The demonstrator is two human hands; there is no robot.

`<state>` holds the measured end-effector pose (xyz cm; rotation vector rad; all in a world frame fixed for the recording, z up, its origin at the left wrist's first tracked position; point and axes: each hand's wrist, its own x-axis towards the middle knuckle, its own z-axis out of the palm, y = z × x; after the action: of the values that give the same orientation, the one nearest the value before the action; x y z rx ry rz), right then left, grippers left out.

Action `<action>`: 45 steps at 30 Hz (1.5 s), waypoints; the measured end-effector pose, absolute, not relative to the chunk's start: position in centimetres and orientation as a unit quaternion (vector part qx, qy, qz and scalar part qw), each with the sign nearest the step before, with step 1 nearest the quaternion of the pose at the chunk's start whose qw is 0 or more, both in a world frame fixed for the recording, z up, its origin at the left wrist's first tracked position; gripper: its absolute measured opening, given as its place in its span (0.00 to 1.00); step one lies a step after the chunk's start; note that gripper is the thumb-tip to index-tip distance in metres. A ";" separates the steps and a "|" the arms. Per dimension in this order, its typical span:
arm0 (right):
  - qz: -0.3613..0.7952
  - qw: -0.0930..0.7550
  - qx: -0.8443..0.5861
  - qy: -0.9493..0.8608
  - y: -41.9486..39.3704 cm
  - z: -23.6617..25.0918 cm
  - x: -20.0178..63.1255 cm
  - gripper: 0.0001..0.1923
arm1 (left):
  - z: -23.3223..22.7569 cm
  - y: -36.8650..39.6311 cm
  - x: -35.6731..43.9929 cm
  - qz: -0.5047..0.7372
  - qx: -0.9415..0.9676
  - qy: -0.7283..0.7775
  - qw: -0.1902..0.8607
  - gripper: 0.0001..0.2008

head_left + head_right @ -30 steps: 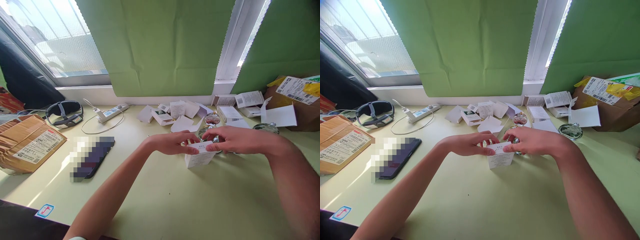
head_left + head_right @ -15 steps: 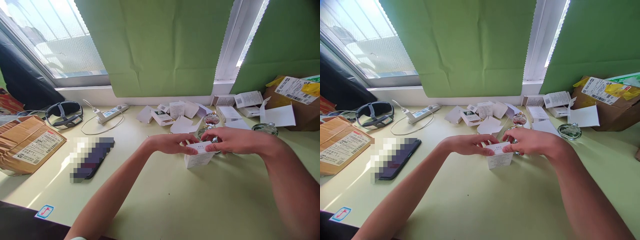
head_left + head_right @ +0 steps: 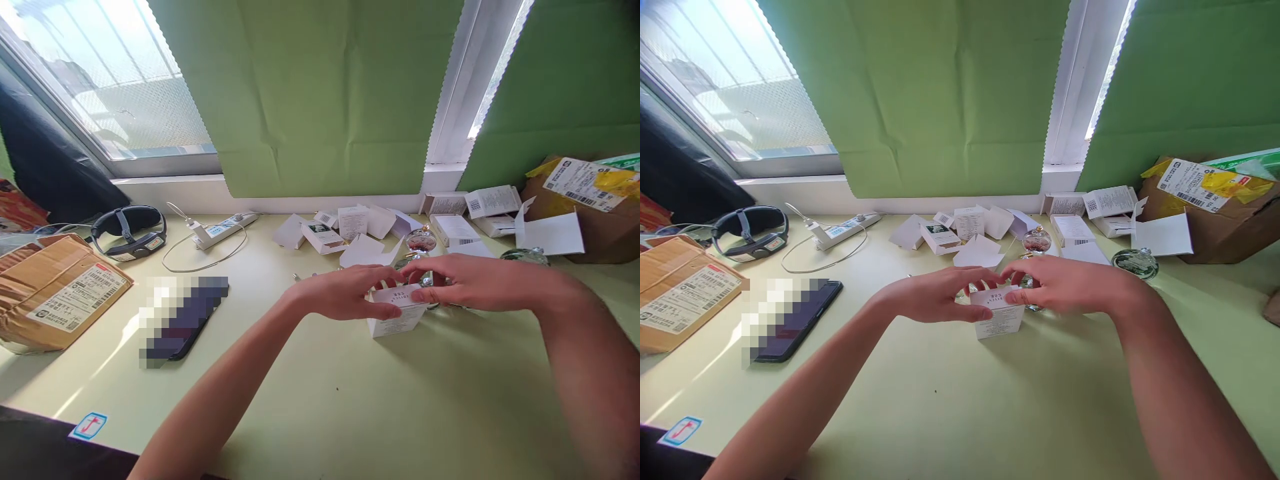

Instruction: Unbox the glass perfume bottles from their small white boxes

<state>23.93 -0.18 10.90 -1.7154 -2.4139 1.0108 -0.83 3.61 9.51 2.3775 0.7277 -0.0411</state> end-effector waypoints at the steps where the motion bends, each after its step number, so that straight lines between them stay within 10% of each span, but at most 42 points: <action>1: 0.317 0.010 -0.553 -0.770 -0.3 11.1 24.3 0.30 | 9.7 3.2 -0.7 -0.018 0.912 0.279 0.299 0.28; 15: 0.287 0.028 -0.631 -0.720 -0.9 12.1 27.8 0.32 | 9.0 1.6 0.9 -0.032 0.957 0.277 0.080 0.20; 45: 0.234 0.054 -0.646 -0.725 0.1 10.9 31.7 0.25 | 12.8 5.7 -4.8 0.052 0.919 0.388 0.056 0.18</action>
<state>31.73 0.13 10.86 -1.9616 -2.2013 0.7100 -4.82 5.74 12.77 2.7874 1.1758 0.1566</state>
